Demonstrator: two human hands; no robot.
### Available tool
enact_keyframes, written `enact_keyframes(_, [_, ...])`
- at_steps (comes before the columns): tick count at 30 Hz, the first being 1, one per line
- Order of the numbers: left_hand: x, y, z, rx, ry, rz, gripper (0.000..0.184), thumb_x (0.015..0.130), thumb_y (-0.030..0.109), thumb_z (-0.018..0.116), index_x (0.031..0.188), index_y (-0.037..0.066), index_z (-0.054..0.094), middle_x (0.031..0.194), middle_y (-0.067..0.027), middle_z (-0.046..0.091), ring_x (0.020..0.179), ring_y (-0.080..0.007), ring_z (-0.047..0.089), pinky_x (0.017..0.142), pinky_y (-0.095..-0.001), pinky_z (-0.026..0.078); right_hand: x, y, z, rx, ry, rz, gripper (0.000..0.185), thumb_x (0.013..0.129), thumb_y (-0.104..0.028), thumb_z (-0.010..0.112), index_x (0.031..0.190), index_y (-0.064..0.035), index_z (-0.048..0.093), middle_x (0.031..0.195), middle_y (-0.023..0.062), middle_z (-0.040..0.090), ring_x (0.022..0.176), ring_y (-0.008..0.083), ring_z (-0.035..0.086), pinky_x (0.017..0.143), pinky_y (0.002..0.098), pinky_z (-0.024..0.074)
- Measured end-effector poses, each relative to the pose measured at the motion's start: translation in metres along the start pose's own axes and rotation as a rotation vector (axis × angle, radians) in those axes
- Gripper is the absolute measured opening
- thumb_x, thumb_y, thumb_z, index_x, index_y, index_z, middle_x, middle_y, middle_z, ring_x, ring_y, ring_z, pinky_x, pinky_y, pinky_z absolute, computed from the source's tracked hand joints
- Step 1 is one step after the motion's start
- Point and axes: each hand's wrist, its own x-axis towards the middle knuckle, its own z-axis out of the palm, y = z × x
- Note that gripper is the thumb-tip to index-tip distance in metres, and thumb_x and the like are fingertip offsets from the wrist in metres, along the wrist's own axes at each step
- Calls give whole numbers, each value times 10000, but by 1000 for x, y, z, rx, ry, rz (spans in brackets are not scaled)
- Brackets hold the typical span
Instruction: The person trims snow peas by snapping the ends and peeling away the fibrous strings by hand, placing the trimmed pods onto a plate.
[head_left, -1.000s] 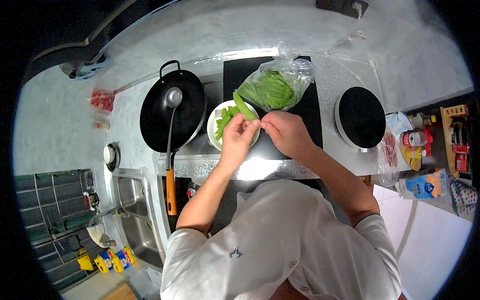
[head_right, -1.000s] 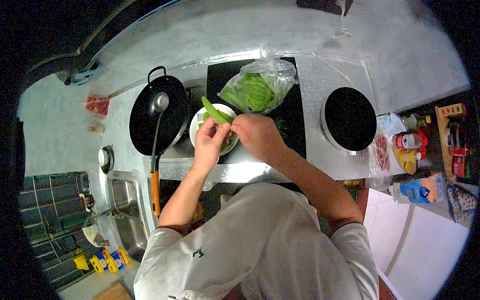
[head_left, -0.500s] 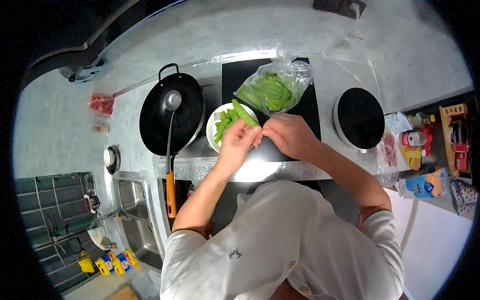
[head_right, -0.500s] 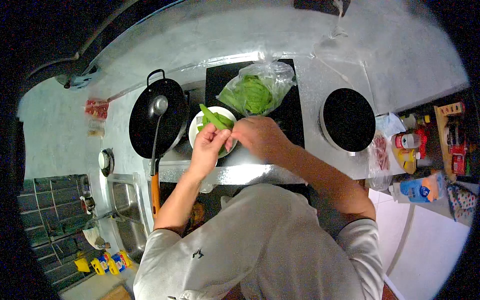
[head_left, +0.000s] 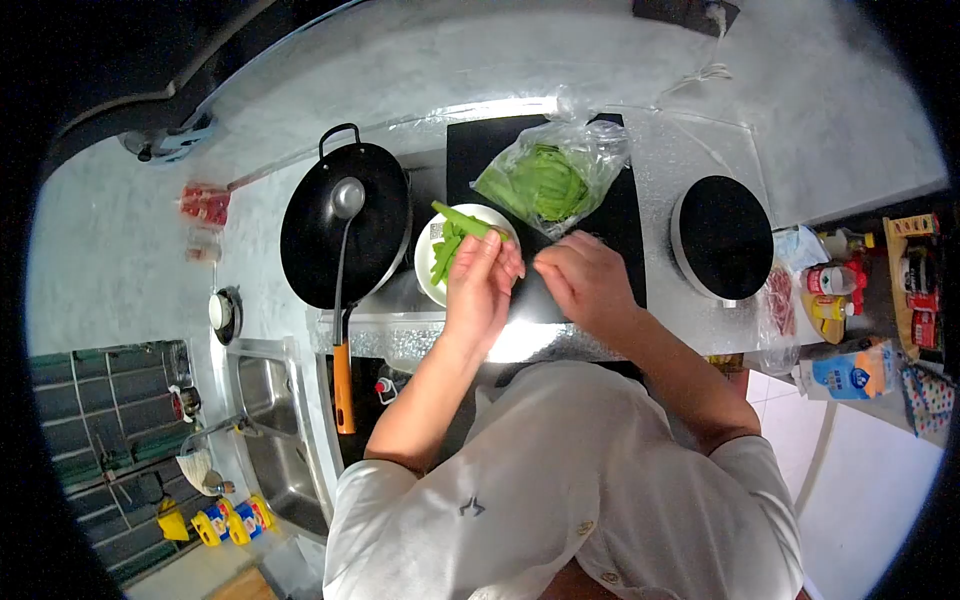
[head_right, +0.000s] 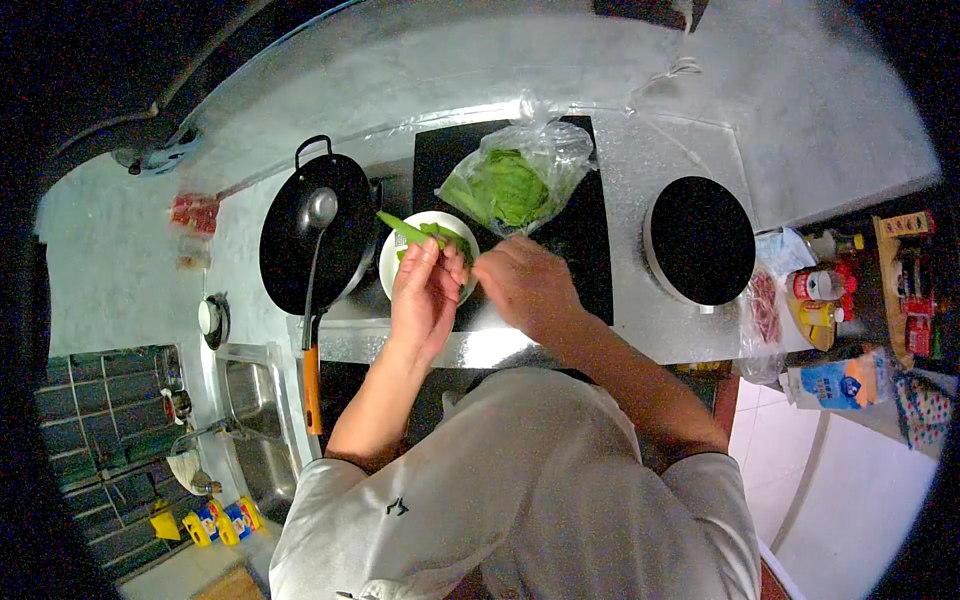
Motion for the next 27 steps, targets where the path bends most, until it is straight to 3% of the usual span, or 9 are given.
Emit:
enact_keyframes(4, [-1, 6, -9, -59, 14, -75, 120, 1010, 217, 560, 980, 100, 561, 878, -24, 574, 783, -132, 524, 708, -267, 435, -22, 36, 6, 12, 145, 36, 99, 830, -59, 684, 900, -50, 614, 813, 114, 632, 751, 316, 621, 672, 408, 507])
enact_keyframes(6, [0, 6, -13, -70, -14, -98, 112, 1009, 215, 560, 989, 105, 567, 876, -22, 575, 787, -130, 529, 706, -268, 439, -33, 59, 9, -129, 57, 167, 107, 834, -66, 684, 918, -48, 622, 873, 112, 641, 801, 319, 623, 710, 414, 511])
enact_keyframes(10, [0, 6, -15, -35, 29, -97, 99, 1009, 197, 565, 958, 112, 563, 847, -5, 598, 759, -109, 539, 715, -269, 444, -44, 81, 17, -297, -7, 155, 116, 833, -63, 687, 942, -55, 648, 925, 100, 649, 867, 311, 621, 751, 416, 513])
enact_keyframes(13, [-2, 2, -12, 152, 126, -31, 90, 997, 176, 587, 954, 97, 594, 837, 1, 618, 749, -98, 553, 709, -254, 445, -42, 80, 16, -480, -225, 215, 143, 838, -66, 685, 980, -61, 681, 964, 95, 655, 932, 301, 613, 799, 414, 511])
enact_keyframes(15, [-3, 0, -11, 300, 140, 49, 83, 986, 150, 604, 942, 83, 622, 825, 6, 631, 734, -83, 555, 704, -232, 443, -33, 65, 20, -186, 63, 173, 157, 855, -88, 686, 1007, -52, 695, 954, 103, 660, 896, 286, 636, 765, 377, 524])
enact_keyframes(22, [-5, -8, -4, 368, 134, 114, 88, 983, 127, 603, 921, 69, 624, 800, 12, 616, 726, -71, 537, 695, -222, 435, 9, -6, 7, 449, 12, 391, 153, 892, -97, 680, 1010, 1, 674, 909, 96, 685, 790, 152, 666, 654, 278, 513])
enact_keyframes(23, [-5, -10, -3, 355, 143, 115, 96, 985, 129, 599, 916, 66, 622, 797, 11, 612, 726, -72, 534, 690, -223, 432, 11, -7, 9, 447, 13, 391, 153, 892, -97, 680, 1010, 1, 674, 909, 96, 685, 790, 152, 666, 654, 278, 513])
enact_keyframes(25, [-6, -11, -2, 339, 151, 117, 104, 987, 130, 595, 912, 63, 620, 794, 11, 608, 726, -74, 531, 686, -224, 430, 15, -8, 11, 359, 25, 393, 140, 884, -172, 672, 913, -35, 667, 841, 116, 685, 764, 276, 681, 690, 356, 527])
enact_keyframes(27, [-6, -11, -2, 390, 136, 127, 128, 995, 138, 585, 900, 59, 618, 783, 7, 606, 712, -78, 529, 679, -223, 430, 14, -5, 15, 385, 44, 417, 139, 881, -171, 674, 905, -35, 659, 827, 113, 683, 750, 283, 678, 681, 364, 526])
